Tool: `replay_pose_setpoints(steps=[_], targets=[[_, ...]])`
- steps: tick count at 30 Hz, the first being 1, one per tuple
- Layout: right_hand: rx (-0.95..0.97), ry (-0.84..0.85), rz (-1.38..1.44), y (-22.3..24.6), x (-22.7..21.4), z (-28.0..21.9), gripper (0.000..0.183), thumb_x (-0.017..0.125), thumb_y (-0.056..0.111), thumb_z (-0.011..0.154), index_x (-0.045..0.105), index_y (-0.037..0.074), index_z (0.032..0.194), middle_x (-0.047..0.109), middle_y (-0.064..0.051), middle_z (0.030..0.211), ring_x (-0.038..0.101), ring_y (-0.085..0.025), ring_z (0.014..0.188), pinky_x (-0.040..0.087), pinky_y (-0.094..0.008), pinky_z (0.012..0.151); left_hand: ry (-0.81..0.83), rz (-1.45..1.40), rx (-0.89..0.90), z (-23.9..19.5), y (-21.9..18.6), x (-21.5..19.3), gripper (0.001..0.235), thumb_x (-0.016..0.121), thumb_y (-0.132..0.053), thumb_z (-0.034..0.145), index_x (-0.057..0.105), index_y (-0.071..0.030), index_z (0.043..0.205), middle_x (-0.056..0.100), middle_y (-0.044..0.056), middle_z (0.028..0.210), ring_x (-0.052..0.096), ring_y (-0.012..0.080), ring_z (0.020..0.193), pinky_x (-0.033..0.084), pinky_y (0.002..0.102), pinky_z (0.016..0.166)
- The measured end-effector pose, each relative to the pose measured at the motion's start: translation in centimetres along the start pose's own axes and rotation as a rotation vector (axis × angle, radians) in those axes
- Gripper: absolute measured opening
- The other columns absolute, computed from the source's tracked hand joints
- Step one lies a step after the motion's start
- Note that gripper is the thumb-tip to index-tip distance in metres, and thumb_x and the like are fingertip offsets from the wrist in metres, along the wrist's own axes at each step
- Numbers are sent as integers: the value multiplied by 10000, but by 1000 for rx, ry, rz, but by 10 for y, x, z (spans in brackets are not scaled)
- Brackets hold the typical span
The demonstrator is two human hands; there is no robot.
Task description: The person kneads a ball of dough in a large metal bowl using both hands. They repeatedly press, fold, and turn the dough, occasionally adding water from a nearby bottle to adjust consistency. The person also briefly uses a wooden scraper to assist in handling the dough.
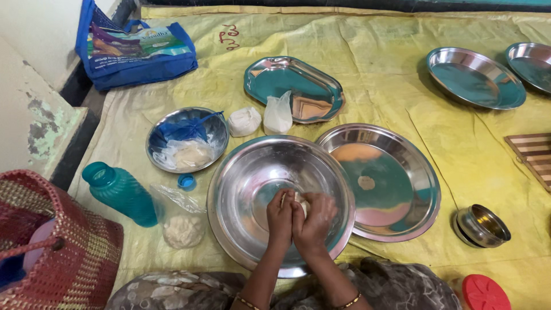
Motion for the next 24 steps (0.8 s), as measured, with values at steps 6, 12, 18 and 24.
replay_pose_setpoints(steps=[6,12,18,24], targets=[[537,234,965,-34,26,1,488,442,447,1076,609,19,1241,671,-155,1222,640,-255,1133,495,-377,1020,23,104,-88,-6,-8,-2,376,615,-363,1009,744,-14,1060,701,17,799,586,74,695,489,251,635],[894,428,1694,-45,35,3,747,329,657,986,429,109,1484,599,-195,1340,614,-271,1190,490,-425,1023,284,-109,-141,-9,-12,-4,460,592,-403,1043,604,-13,1285,639,124,1080,624,173,938,505,324,811],[834,292,1363,-22,24,1,876,262,724,955,301,151,1616,457,-93,1580,491,-227,1419,382,-398,1183,337,158,-15,14,-2,-20,804,422,-602,1012,119,-214,1647,292,146,1604,332,284,1452,295,403,1154],[297,294,776,-11,26,-9,643,567,487,989,522,36,1445,619,-188,1379,597,-317,1250,446,-427,1071,-103,457,54,45,2,-22,702,363,-578,1044,353,-149,1600,464,195,1537,402,365,1404,290,457,1141]])
Point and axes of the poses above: each hand's wrist, its own z-axis towards the middle knuckle, its own x-axis out of the palm, y = z × x, the point moved 1 cm from there along z, towards the middle knuckle
